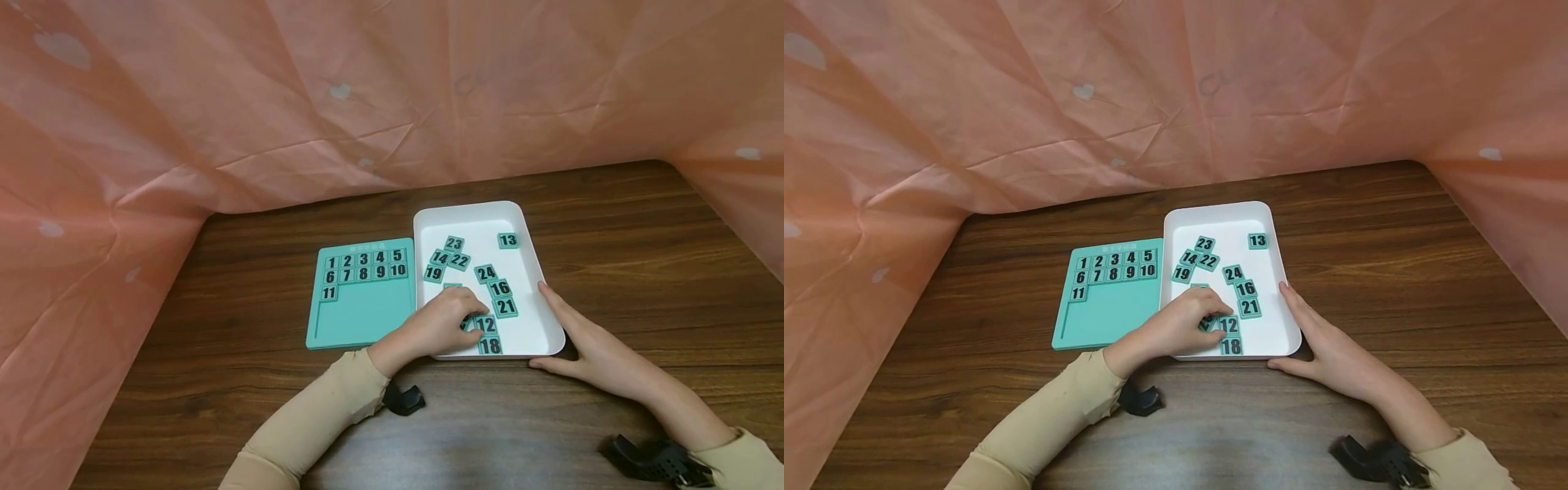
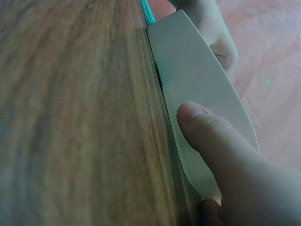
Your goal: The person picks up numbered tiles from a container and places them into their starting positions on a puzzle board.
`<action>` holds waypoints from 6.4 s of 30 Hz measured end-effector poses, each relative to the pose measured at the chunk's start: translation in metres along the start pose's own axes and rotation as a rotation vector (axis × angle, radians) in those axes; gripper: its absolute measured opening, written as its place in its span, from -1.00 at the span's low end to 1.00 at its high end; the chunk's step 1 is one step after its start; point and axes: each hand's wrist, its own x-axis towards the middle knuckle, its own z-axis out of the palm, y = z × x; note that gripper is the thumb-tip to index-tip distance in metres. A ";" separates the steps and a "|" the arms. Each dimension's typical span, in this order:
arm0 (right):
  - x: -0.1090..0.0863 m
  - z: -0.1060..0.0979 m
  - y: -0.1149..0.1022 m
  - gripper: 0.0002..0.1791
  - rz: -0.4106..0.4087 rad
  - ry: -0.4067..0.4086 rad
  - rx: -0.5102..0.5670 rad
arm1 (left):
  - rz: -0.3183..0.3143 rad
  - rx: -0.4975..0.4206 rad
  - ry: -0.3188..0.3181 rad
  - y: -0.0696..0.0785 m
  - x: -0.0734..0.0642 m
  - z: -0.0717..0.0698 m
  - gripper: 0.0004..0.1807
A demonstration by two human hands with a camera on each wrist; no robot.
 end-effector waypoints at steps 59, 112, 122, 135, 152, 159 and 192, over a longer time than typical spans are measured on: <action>0.003 -0.002 -0.001 0.22 0.006 -0.018 -0.002 | -0.393 -0.362 0.426 -0.105 -0.108 -0.081 -0.87; 0.001 -0.002 0.002 0.21 -0.004 -0.009 -0.020 | -0.539 -0.144 0.429 -0.130 -0.119 -0.065 -0.91; 0.001 -0.002 0.001 0.20 -0.001 -0.011 -0.014 | -0.526 -0.134 0.433 -0.128 -0.119 -0.064 -0.92; 0.001 -0.002 0.002 0.20 0.008 -0.016 -0.018 | -0.550 -0.168 0.423 -0.129 -0.117 -0.063 -0.92; 0.000 -0.002 0.000 0.20 0.012 -0.009 -0.019 | -0.358 -0.210 0.422 -0.090 -0.071 -0.079 -0.91; 0.000 -0.002 0.001 0.20 0.003 -0.004 -0.021 | -0.256 -0.282 0.316 -0.054 -0.032 -0.073 -0.89; 0.003 0.005 -0.003 0.18 -0.002 -0.012 -0.004 | -0.323 -0.411 0.216 -0.049 0.126 -0.024 -0.77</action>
